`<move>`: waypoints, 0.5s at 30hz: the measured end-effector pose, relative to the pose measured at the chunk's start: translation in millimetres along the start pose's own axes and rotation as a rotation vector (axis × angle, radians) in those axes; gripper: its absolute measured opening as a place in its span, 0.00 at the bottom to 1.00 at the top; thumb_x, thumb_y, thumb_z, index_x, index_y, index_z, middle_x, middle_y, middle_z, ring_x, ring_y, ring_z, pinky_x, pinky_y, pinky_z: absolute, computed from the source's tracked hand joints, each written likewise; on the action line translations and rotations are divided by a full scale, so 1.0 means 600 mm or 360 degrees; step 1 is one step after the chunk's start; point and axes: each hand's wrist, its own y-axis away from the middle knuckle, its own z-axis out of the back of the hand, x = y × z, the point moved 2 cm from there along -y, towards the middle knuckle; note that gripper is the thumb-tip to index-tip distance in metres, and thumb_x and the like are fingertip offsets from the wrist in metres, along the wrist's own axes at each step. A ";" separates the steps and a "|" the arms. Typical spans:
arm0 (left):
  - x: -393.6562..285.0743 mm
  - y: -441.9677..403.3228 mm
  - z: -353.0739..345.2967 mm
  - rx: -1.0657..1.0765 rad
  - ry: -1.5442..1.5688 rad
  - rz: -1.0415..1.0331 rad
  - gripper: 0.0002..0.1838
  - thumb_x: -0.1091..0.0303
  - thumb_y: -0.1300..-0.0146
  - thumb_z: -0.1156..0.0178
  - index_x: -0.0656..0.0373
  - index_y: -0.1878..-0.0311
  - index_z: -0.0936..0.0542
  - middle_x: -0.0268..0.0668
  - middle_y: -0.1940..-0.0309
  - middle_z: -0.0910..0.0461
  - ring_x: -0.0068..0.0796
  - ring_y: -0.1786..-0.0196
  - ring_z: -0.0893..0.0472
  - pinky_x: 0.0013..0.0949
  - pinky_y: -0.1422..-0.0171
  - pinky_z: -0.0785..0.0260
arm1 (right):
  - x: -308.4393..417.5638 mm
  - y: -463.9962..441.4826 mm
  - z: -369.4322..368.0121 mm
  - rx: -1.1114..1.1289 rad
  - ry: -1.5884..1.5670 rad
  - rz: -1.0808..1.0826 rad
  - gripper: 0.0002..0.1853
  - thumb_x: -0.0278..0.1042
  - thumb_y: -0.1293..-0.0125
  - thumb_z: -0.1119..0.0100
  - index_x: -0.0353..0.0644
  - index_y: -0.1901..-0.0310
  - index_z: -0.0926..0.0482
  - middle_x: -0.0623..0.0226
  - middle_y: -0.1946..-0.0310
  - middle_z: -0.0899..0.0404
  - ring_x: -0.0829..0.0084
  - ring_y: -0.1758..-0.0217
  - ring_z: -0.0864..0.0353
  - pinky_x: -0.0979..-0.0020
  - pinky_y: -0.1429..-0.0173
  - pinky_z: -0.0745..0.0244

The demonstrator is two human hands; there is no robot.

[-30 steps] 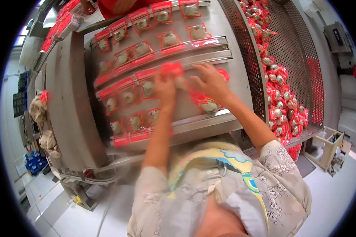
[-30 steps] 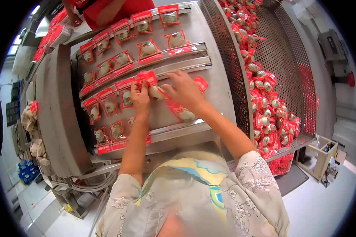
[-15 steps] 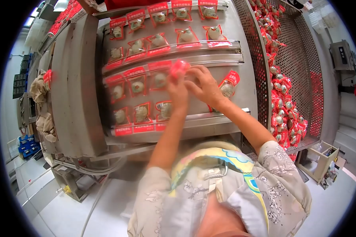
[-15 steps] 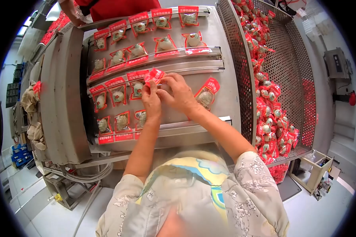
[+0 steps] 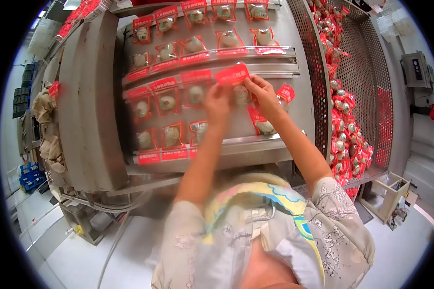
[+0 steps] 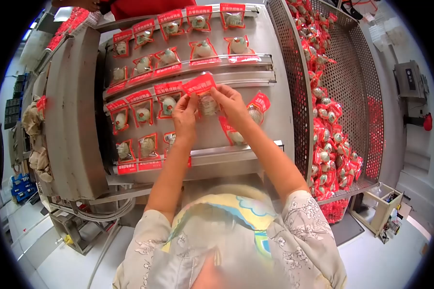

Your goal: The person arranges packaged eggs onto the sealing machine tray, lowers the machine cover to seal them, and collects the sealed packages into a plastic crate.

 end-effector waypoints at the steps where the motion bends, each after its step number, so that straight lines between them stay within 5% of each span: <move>1: 0.002 -0.002 0.005 0.0005 0.0047 0.0080 0.08 0.63 0.33 0.40 0.58 0.62 0.20 0.26 0.71 0.22 0.13 0.69 0.27 0.21 0.63 0.35 | 0.002 0.000 0.002 0.0013 0.0083 0.0012 0.13 0.40 0.33 0.40 0.40 0.55 0.21 0.77 0.68 0.20 0.89 0.73 0.28 0.84 0.72 0.37; 2: 0.016 -0.011 0.017 -0.0058 -0.0275 -0.0043 0.07 0.65 0.33 0.40 0.58 0.64 0.20 0.27 0.72 0.21 0.15 0.69 0.25 0.22 0.62 0.33 | 0.004 0.002 0.000 -0.0090 0.0193 0.0050 0.13 0.41 0.34 0.39 0.39 0.57 0.19 0.78 0.71 0.20 0.90 0.76 0.31 0.85 0.76 0.41; 6: 0.027 -0.008 0.010 -0.0103 -0.0204 -0.0199 0.08 0.67 0.33 0.41 0.62 0.61 0.22 0.31 0.68 0.19 0.17 0.66 0.23 0.23 0.57 0.30 | 0.000 -0.010 -0.001 -0.0345 0.0355 0.0039 0.13 0.41 0.36 0.37 0.36 0.65 0.16 0.77 0.78 0.22 0.89 0.79 0.32 0.83 0.77 0.41; 9: 0.057 -0.027 0.026 -0.0225 -0.0288 -0.0057 0.08 0.67 0.33 0.41 0.63 0.60 0.22 0.31 0.67 0.19 0.17 0.66 0.23 0.23 0.58 0.30 | -0.033 -0.032 0.029 -0.0388 0.0584 -0.0061 0.14 0.40 0.37 0.36 0.35 0.68 0.16 0.76 0.82 0.24 0.87 0.81 0.33 0.81 0.78 0.41; 15: 0.089 -0.051 0.061 -0.0124 -0.0676 0.0072 0.13 0.62 0.30 0.49 0.62 0.64 0.23 0.32 0.71 0.21 0.19 0.74 0.24 0.23 0.71 0.33 | -0.061 -0.061 0.069 -0.0419 0.1299 -0.0234 0.18 0.46 0.42 0.36 0.35 0.70 0.16 0.65 0.80 0.20 0.74 0.80 0.25 0.71 0.71 0.30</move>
